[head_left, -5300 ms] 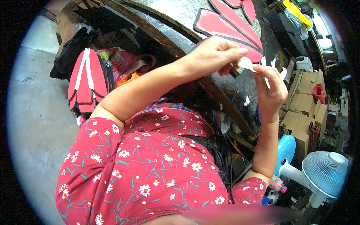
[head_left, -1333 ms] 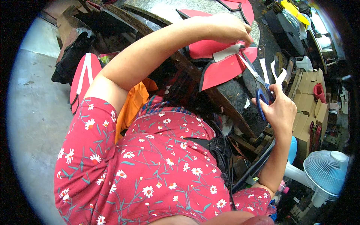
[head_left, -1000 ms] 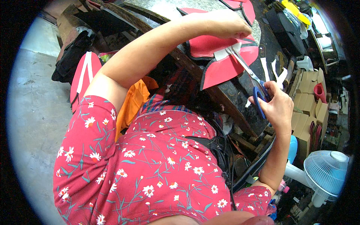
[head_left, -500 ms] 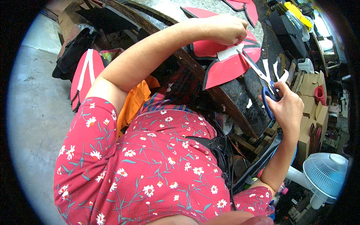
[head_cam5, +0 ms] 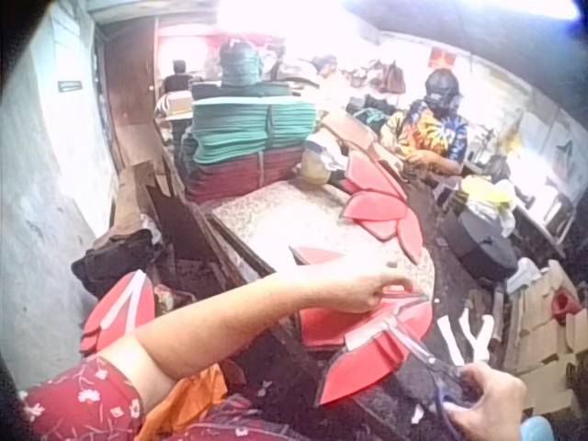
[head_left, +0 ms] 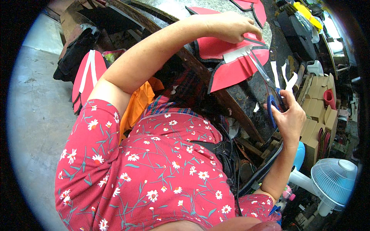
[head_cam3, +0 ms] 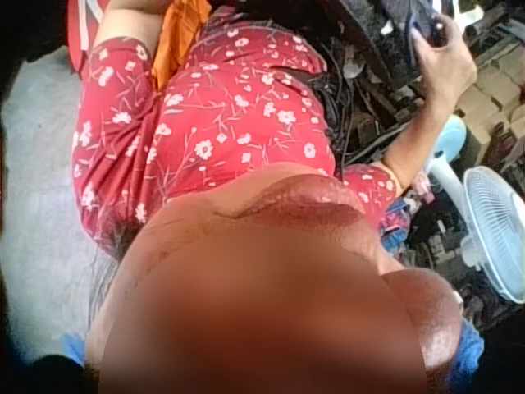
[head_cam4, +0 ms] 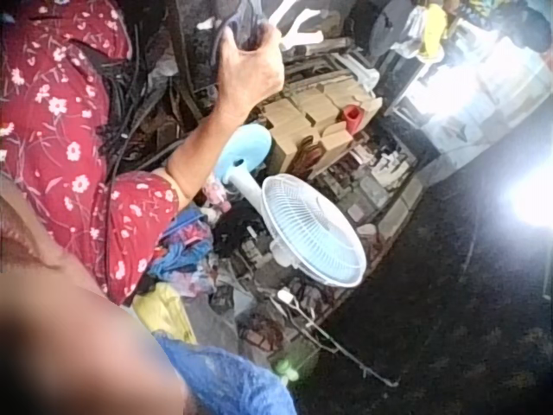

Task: The person uses scissors to trim white fabric strips and then adheres them to the edges of pink petal-shaped foam pieces. The person repeatedly picks up pieces, aligns the strips, and presses them into place on a cluttered work surface.

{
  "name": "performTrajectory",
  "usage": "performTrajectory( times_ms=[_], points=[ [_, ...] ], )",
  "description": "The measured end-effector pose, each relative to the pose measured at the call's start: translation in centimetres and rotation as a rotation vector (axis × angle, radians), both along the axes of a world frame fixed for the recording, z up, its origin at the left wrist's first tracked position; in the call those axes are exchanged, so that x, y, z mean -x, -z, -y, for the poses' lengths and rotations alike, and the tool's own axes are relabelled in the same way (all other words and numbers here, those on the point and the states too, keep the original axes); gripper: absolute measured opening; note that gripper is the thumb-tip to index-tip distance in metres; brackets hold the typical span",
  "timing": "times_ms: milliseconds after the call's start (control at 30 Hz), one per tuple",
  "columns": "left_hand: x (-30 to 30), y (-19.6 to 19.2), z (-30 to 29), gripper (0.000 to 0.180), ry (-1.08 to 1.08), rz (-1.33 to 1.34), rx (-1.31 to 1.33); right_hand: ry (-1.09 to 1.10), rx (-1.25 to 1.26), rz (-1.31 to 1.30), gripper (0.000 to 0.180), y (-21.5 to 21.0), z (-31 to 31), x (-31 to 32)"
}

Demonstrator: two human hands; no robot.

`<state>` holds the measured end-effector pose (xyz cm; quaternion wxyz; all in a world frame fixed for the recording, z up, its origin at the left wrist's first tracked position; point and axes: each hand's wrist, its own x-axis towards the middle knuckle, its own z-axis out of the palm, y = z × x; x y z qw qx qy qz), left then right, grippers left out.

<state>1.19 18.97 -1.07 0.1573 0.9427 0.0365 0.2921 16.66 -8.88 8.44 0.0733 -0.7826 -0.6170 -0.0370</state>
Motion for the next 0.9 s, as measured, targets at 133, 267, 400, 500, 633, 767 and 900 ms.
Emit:
performTrajectory(
  times_ms=[133, 267, 400, 500, 633, 767, 900],
  points=[
    [0.7, -1.0, 0.7, 0.037, 0.015, -0.044, 0.105, 0.080, 0.089, 0.092, 0.054, -0.4, -0.1, 0.1],
    [0.3, -1.9, 1.8, 0.022, 0.003, -0.136, -0.050, 0.080, 0.117, 0.094, 0.054, -0.3, -0.5, 0.6],
    [0.0, -2.4, 1.7, 0.018, -0.023, -0.189, -0.043, 0.061, 0.116, 0.133, 0.053, -0.1, -1.0, 1.0],
    [-0.1, -2.1, 1.3, 0.014, -0.011, -0.156, -0.014, 0.078, 0.135, 0.116, 0.053, -0.1, -1.1, 1.0],
    [-0.4, -1.1, 0.6, 0.013, 0.003, 0.044, 0.046, 0.048, 0.112, 0.082, 0.053, -0.1, -1.0, 0.9],
    [-0.7, -0.7, 0.4, 0.023, 0.013, 0.030, -0.011, 0.039, 0.092, 0.061, 0.053, 0.3, -0.9, 0.8],
    [0.5, -1.7, 0.5, 0.025, 0.066, -0.150, -0.034, 0.055, 0.093, 0.064, 0.053, 0.7, -0.9, 0.9]
  ],
)
